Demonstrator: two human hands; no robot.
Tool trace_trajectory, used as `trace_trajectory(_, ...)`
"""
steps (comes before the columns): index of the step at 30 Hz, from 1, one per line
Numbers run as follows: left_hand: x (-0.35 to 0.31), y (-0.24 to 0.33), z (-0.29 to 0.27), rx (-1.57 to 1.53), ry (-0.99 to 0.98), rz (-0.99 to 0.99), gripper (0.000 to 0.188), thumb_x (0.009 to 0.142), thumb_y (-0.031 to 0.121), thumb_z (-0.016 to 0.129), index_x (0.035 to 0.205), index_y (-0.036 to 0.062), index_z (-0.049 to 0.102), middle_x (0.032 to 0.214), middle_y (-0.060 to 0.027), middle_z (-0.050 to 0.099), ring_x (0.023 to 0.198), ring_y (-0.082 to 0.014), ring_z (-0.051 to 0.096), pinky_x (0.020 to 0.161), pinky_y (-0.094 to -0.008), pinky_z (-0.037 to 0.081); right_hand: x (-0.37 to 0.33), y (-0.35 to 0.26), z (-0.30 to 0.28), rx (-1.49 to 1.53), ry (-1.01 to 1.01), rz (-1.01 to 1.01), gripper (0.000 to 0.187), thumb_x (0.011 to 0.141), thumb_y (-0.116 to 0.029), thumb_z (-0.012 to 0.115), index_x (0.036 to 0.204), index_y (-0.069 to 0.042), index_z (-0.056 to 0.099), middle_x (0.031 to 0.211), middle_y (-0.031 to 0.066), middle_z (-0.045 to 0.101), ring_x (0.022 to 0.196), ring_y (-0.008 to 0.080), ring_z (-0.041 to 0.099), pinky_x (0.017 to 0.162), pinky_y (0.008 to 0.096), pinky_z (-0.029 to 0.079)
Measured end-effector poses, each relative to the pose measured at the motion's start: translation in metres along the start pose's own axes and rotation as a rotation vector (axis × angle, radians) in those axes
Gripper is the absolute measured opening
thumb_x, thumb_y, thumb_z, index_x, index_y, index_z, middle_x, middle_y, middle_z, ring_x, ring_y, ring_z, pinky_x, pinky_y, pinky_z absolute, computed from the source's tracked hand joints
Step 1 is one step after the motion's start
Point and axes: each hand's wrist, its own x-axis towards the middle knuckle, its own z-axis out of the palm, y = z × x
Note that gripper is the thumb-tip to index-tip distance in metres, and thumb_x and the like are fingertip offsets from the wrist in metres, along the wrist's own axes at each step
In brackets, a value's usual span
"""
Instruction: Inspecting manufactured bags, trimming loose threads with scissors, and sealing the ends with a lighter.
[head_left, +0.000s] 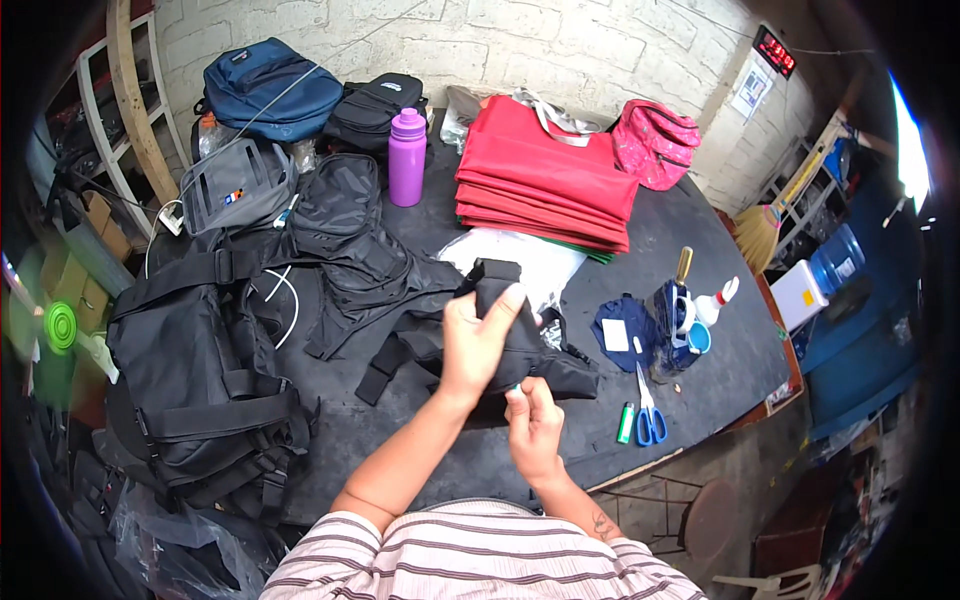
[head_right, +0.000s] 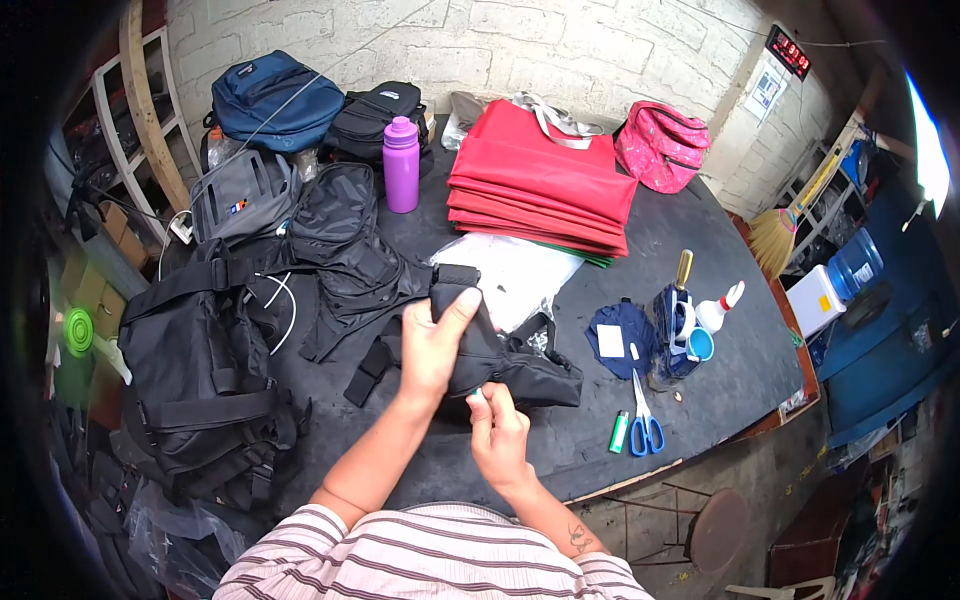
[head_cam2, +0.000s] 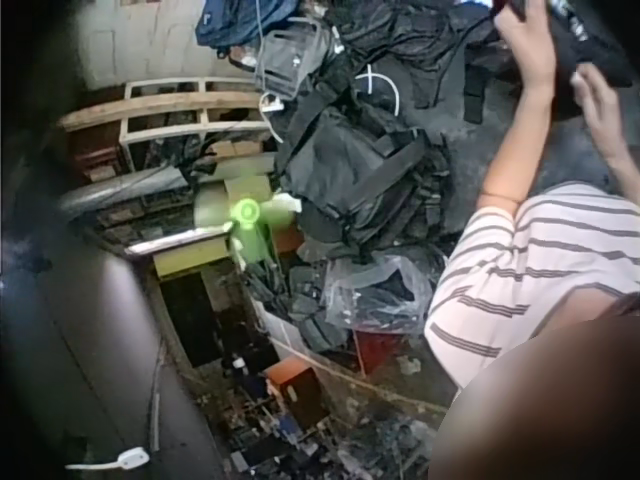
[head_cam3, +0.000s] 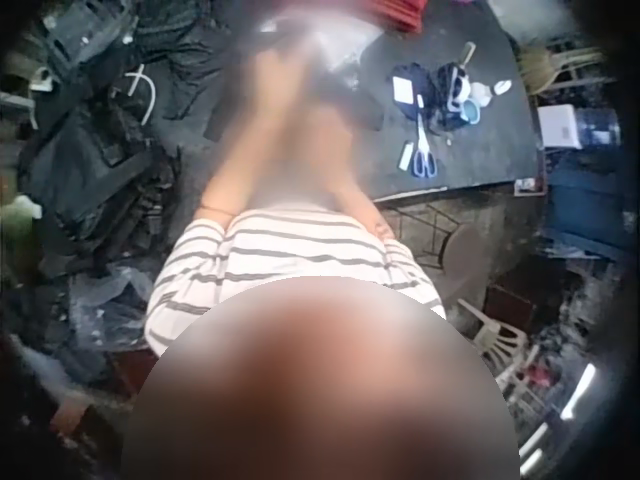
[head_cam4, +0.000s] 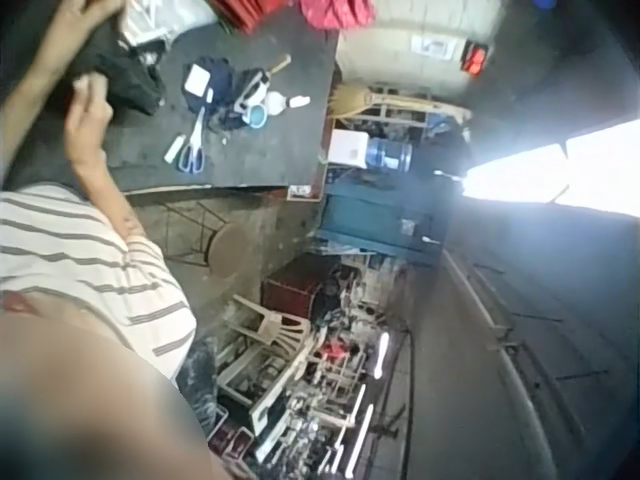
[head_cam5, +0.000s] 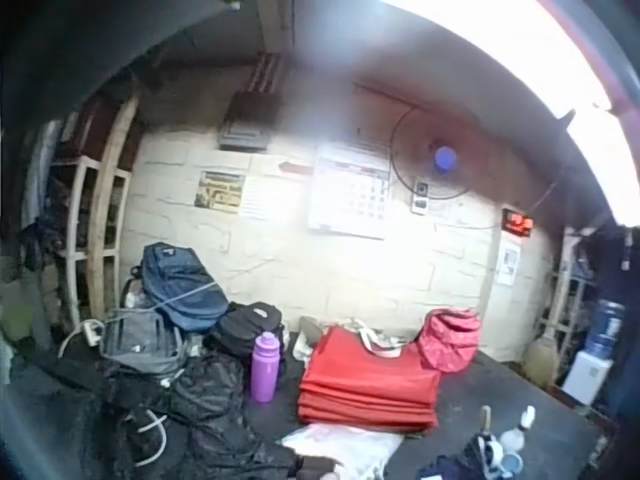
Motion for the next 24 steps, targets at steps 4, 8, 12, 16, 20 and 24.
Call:
trace_trajectory(4,-0.013,0.01,0.012,-0.07,0.052,0.113,0.022,0.088,0.015,0.057,0.073,-0.0007,0.06,0.063,-0.0016,0.06,0.055,-0.0051,0.053,0.05,-0.0206,0.043,0.013,-0.009,-0.024,1.627,-0.552,0.842,0.022,0.094,-0.02,0.04,0.078,-0.007,0.043,0.045,-0.0082,0.027,0.031,0.0037,0.019,0.032,0.0222,0.02)
trace_trajectory(8,-0.003,0.0,0.004,-0.041,-0.059,0.072,0.019,0.087,0.015,0.058,0.078,-0.0008,0.062,0.066,-0.0008,0.061,0.057,-0.005,0.053,0.052,-0.0201,0.043,0.024,0.011,-0.031,1.808,-0.659,0.915,0.023,0.094,-0.02,0.037,0.078,-0.005,0.043,0.044,-0.0083,0.025,0.031,0.0031,0.019,0.032,0.0202,0.019)
trace_trajectory(12,0.014,0.012,-0.011,-0.235,-0.094,-0.078,0.027,0.088,0.022,0.056,0.092,-0.0044,0.061,0.08,-0.0109,0.065,0.072,-0.0162,0.063,0.067,-0.0288,0.052,0.013,0.009,-0.032,0.57,-0.271,0.351,0.016,0.091,-0.016,0.051,0.084,-0.001,0.053,0.053,-0.0032,0.041,0.042,0.0046,0.034,0.041,0.0216,0.028)
trace_trajectory(16,0.017,0.015,-0.007,-0.238,-0.043,-0.086,0.029,0.089,0.024,0.054,0.085,-0.0038,0.061,0.072,-0.0105,0.063,0.06,-0.0165,0.062,0.058,-0.0282,0.053,-0.001,0.018,-0.025,-0.093,-0.014,-0.345,0.007,0.085,-0.006,0.057,0.082,0.001,0.058,0.062,0.0019,0.055,0.051,0.0079,0.05,0.047,0.0233,0.04)
trace_trajectory(20,-0.001,0.007,0.015,-0.175,0.017,-0.015,0.035,0.089,0.029,0.055,0.076,-0.0032,0.061,0.064,-0.0085,0.062,0.055,-0.0141,0.061,0.05,-0.0262,0.051,-0.008,0.007,-0.011,0.73,-0.084,0.23,0.015,0.092,-0.014,0.049,0.083,-0.002,0.051,0.051,-0.0026,0.038,0.04,0.0066,0.033,0.041,0.0227,0.03)
trace_trajectory(24,-0.006,0.009,0.014,-0.094,0.024,0.034,0.035,0.09,0.027,0.054,0.073,-0.0025,0.061,0.063,-0.0082,0.062,0.053,-0.0131,0.06,0.05,-0.0254,0.05,0.008,0.009,-0.043,2.011,-0.666,1.015,0.022,0.095,-0.024,0.039,0.085,-0.006,0.043,0.046,-0.0088,0.024,0.03,0.004,0.018,0.033,0.0234,0.02)
